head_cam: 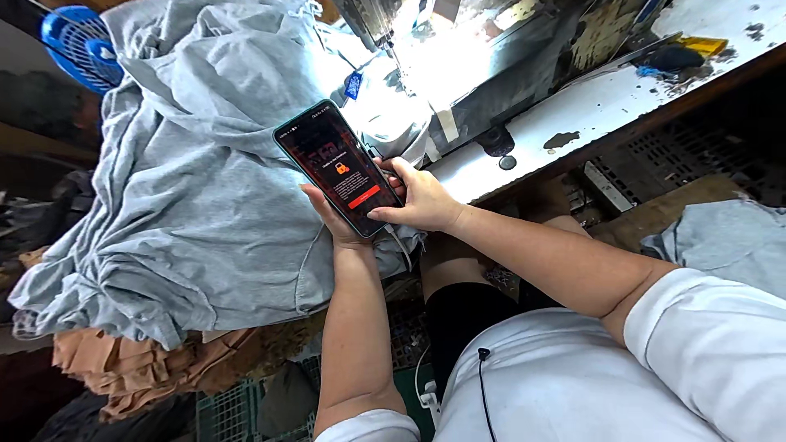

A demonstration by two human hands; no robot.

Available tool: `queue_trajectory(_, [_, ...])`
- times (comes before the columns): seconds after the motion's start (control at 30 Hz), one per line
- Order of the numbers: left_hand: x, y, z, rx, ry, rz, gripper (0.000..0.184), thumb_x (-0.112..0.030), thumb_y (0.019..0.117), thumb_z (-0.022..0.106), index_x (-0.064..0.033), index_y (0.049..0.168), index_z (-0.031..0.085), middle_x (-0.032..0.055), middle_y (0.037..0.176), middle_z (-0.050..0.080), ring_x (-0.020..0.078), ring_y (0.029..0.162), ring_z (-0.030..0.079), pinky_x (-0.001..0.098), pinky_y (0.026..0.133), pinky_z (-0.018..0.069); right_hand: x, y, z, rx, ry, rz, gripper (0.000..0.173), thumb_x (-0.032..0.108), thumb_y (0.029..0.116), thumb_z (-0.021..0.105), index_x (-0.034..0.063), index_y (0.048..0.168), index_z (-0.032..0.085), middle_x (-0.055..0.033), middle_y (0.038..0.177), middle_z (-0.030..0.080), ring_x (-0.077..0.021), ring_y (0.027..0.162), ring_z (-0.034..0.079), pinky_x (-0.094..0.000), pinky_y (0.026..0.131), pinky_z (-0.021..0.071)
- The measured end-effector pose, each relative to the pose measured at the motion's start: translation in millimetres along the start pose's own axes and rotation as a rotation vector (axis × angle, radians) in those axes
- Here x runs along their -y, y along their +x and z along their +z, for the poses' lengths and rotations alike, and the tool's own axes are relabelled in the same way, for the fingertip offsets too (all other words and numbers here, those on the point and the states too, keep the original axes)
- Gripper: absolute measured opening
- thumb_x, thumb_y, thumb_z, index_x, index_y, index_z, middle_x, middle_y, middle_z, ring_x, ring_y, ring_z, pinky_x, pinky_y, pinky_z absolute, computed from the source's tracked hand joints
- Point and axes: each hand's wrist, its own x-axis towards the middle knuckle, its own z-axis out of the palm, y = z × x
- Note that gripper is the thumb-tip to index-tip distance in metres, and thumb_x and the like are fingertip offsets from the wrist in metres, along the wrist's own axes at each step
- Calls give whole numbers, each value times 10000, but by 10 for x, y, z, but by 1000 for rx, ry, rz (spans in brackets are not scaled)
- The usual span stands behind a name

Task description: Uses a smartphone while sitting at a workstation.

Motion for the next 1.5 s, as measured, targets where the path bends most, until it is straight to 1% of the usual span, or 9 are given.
queue_trajectory(0.13, [-26,22,15,-1,-78,-62,777,-747,757,697,-177,1282,645,65,1178,720,194,1076,698,386,919,591,-7,5,-62,115,37,-21,896,352,798,855,-1,1501,426,-144,1244,678,-199,1052,683,-406,922,567])
queue_trajectory(0.3, [-28,29,21,-4,-106,-85,811,-759,750,692,-151,1283,634,93,1172,712,220,1047,703,398,907,595,1,11,-69,145,11,6,884,249,792,852,-8,1511,406,-153,1243,669,-200,1069,672,-389,942,554])
queue_trajectory(0.43, [-22,21,46,-32,-25,-33,752,-732,770,699,-178,1275,635,55,1175,721,182,1083,699,377,936,588,-17,-3,-42,68,15,-5,669,307,921,750,-10,1446,484,-145,1151,704,-189,955,697,-391,864,577])
queue_trajectory(0.53, [-24,17,31,-30,-28,-51,783,-748,765,692,-166,1286,626,75,1183,715,202,1075,699,385,915,592,5,-11,-40,36,48,2,524,332,1010,639,-6,1397,538,-120,1052,694,-159,882,672,-373,815,568])
queue_trajectory(0.7, [-19,34,17,10,-119,-82,754,-730,771,699,-162,1266,655,95,1176,725,218,1066,710,394,902,601,-17,-9,-60,89,100,16,612,276,935,679,-3,1446,491,-132,1170,692,-155,992,686,-365,881,572])
queue_trajectory(0.97, [-12,38,-25,8,-145,-108,816,-759,748,697,-145,1283,636,121,1169,719,249,1038,713,427,881,605,4,0,-87,120,103,41,639,210,887,667,-4,1458,475,-136,1224,672,-141,1023,674,-339,884,564])
queue_trajectory(1.27, [0,30,-24,18,-93,-65,765,-739,760,715,-186,1283,637,58,1164,726,184,1061,707,380,903,599,16,14,-70,83,70,75,674,285,871,729,11,1437,485,-114,1146,698,-134,964,694,-335,849,581])
queue_trajectory(1.4, [-3,26,-24,44,-110,-45,722,-715,785,706,-196,1284,648,41,1173,733,166,1080,707,360,925,593,18,8,-74,73,59,74,631,305,911,696,8,1429,492,-125,1158,693,-145,990,688,-344,876,572])
queue_trajectory(1.5, [-3,20,-3,31,-100,-33,705,-705,785,714,-191,1265,663,37,1153,741,159,1059,716,354,912,601,3,3,-42,27,31,48,550,332,969,671,16,1394,524,-97,1068,720,-133,915,695,-354,836,577])
